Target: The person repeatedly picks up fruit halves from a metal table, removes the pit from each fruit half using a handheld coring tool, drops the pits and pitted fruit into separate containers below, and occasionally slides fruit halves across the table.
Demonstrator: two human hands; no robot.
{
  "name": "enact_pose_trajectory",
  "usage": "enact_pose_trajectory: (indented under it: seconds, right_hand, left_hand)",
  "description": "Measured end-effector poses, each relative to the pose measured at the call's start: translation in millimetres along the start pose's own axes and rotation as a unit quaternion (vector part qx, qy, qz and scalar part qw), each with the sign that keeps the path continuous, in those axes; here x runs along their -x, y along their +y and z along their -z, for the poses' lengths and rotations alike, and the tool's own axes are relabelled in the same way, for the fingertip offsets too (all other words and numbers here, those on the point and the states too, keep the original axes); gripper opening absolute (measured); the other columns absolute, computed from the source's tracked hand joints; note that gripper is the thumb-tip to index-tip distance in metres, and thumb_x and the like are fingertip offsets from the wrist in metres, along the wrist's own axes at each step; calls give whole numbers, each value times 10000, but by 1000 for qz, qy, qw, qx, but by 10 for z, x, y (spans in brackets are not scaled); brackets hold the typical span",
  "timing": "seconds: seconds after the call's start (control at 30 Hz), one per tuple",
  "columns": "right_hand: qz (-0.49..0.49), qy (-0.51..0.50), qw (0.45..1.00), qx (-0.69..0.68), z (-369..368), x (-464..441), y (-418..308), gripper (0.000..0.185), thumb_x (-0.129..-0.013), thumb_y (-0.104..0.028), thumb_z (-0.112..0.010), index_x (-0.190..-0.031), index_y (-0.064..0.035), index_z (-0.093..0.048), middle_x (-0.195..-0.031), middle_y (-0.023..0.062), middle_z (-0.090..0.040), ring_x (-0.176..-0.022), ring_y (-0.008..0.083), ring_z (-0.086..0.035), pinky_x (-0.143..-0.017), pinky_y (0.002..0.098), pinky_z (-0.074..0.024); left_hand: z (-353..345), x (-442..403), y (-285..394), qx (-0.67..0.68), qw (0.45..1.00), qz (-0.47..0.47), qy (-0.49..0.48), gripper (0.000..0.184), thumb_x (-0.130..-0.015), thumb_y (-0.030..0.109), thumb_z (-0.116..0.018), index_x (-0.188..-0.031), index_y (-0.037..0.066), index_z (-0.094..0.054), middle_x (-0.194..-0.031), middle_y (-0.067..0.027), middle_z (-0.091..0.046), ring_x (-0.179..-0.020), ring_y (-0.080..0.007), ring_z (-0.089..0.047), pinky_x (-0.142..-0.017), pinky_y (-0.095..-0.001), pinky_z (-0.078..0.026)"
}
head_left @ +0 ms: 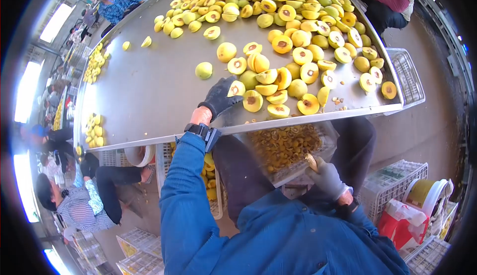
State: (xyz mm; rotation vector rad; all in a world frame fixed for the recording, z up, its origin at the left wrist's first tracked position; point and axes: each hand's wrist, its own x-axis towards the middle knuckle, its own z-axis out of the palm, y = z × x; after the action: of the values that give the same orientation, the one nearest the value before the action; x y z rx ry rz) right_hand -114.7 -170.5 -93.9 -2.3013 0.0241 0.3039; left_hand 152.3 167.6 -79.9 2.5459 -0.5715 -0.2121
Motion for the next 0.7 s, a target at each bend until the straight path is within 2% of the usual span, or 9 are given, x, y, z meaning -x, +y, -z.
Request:
enact_pose_trajectory:
  seconds: [0.13,0.17,0.33,0.37,0.43,0.53,0.6,0.63,0.7]
  right_hand:
    - [18,-19,999,-29,91,-61,-49,275,-836,-263,-676,-921,-30,-557,-682,235,-613,-667,419,-631,-587,474,-484]
    - [23,-19,999,-41,128,-107,-128,274,-835,-259,-676,-931,-29,-560,-688,235,-615,-670,415,-634,-589,471,-485]
    - [43,32,970,-238,203,-391,-753,301,-850,-206,-678,-1041,3,-575,-750,197,-645,-712,287,-673,-665,374,-507]
    - [41,31,965,-257,245,-406,-913,324,-859,-176,-676,-1093,23,-570,-836,147,-658,-753,191,-634,-706,332,-503]
    - [80,67,949,-297,192,-419,-1077,323,-865,-160,-670,-1113,22,-571,-899,123,-656,-782,169,-611,-725,323,-500]
    - [43,40,907,-417,134,-394,-1162,313,-873,-109,-651,-1144,25,-567,-995,94,-648,-856,162,-602,-772,305,-491]
    - [-24,-36,838,-544,233,-316,-1254,308,-873,-95,-644,-1145,28,-567,-992,90,-650,-874,162,-608,-783,306,-491]
    - [-10,-47,840,-540,230,-293,-1244,316,-871,-92,-641,-1150,34,-563,-1023,77,-645,-901,153,-615,-772,306,-498]
    - [58,18,907,-416,247,-249,-1251,301,-877,-136,-657,-1119,21,-570,-968,118,-666,-848,195,-653,-723,329,-508]
  left_hand:
    - [-87,154,74,53,996,29,72,505,-765,295,-774,-1170,43,-606,-1072,-160,-632,-1001,-321,-616,-906,-401,-493]
    - [-210,241,6,70,987,18,145,414,-768,265,-779,-1079,35,-631,-1037,-138,-642,-939,-282,-636,-853,-388,-516]
    - [-230,852,878,285,935,94,191,405,-799,173,-767,-1130,2,-607,-1044,-88,-643,-937,-148,-616,-859,-326,-522]
    - [-198,984,1159,286,939,82,173,411,-806,162,-761,-1152,8,-602,-1064,-77,-644,-950,-151,-614,-861,-331,-516]
    - [35,1256,1865,218,963,67,144,379,-842,176,-722,-1162,11,-604,-1080,-94,-643,-958,-182,-626,-856,-339,-510]
    - [-430,1365,1920,222,933,-30,281,330,-882,213,-667,-1142,15,-615,-1071,-132,-646,-958,-235,-638,-845,-351,-507]
    - [-494,1421,2056,370,884,15,284,311,-896,196,-637,-1138,4,-610,-1057,-158,-645,-956,-264,-640,-847,-351,-506]
    - [-523,1450,2128,447,851,35,275,302,-903,188,-622,-1137,-2,-608,-1050,-171,-645,-954,-278,-642,-848,-350,-505]
    - [-739,1462,1903,254,916,13,310,309,-908,157,-608,-1164,-14,-585,-1051,-164,-650,-959,-266,-641,-854,-346,-501]
